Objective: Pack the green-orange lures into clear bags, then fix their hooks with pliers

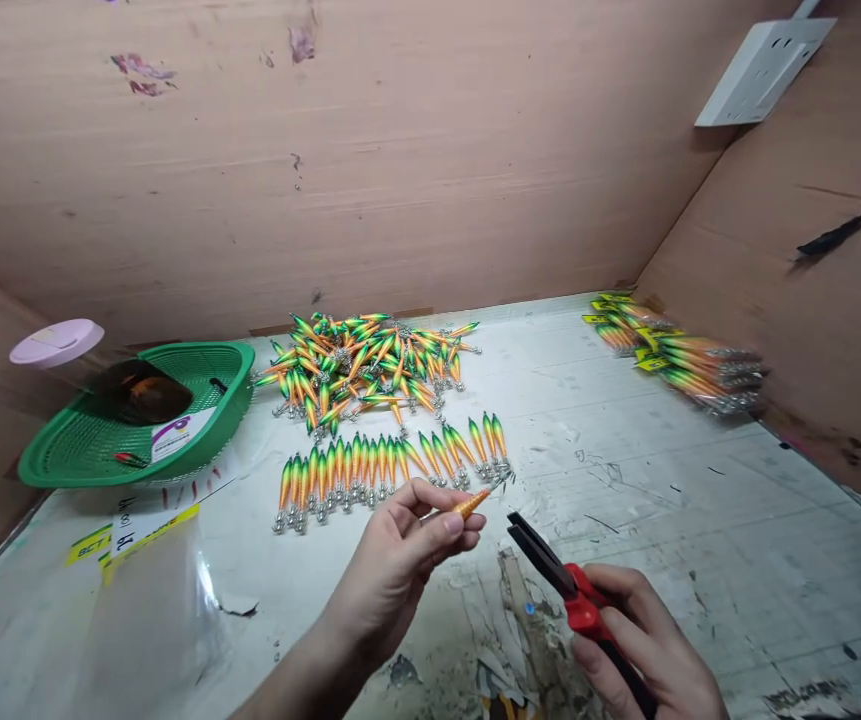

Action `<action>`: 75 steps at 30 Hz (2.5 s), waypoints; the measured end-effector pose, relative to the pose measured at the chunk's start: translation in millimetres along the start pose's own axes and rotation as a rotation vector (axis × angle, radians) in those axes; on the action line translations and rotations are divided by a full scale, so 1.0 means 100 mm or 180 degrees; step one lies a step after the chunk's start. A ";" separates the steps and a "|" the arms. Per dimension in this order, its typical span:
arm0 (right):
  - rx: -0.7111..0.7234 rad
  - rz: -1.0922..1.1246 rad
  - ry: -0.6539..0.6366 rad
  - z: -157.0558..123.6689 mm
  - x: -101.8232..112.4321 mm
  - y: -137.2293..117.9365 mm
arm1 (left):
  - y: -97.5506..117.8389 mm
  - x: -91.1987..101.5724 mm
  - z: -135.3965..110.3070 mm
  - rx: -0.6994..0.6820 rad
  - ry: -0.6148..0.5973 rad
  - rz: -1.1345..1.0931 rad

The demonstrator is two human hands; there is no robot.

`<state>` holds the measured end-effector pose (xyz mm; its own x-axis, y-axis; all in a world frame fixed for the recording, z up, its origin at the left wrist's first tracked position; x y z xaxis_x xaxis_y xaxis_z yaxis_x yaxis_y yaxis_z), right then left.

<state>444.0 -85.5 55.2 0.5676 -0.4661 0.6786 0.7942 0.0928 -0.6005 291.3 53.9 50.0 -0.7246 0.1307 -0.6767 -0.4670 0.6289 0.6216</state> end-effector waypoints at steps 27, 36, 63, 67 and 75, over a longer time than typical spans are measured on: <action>0.0688 -0.0133 -0.0539 0.24 -0.44 -0.81 | 0.32 0.64 -0.74 -0.1960 0.0428 0.1411; 0.0684 -0.0171 -0.0619 0.26 -0.43 -0.80 | 0.31 0.65 -0.75 -0.1591 0.0628 0.1557; 0.1189 -0.0282 -0.1184 0.39 -0.26 -0.72 | 0.12 0.66 -0.65 -0.1162 0.0434 0.1174; 0.1015 -0.0115 -0.1316 0.42 -0.27 -0.70 | -0.01 0.69 -0.58 -0.0693 0.0339 0.0534; 0.0303 0.0223 -0.1668 0.32 -0.33 -0.41 | -0.11 0.73 -0.56 -0.0529 0.0501 -0.0170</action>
<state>399.8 -45.4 71.0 0.6329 0.0435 0.7730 0.7528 0.1987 -0.6275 215.4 13.6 16.2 -0.7606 -0.0288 -0.6486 -0.5745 0.4952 0.6517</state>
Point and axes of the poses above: each hand's wrist, its own z-axis towards the middle knuckle, its own x-axis out of the back of the hand, y = z × x, the point moved 8 cm from there along z, towards the middle knuckle, and after that the axes turned 8 degrees about -z, right-handed, at the moved point
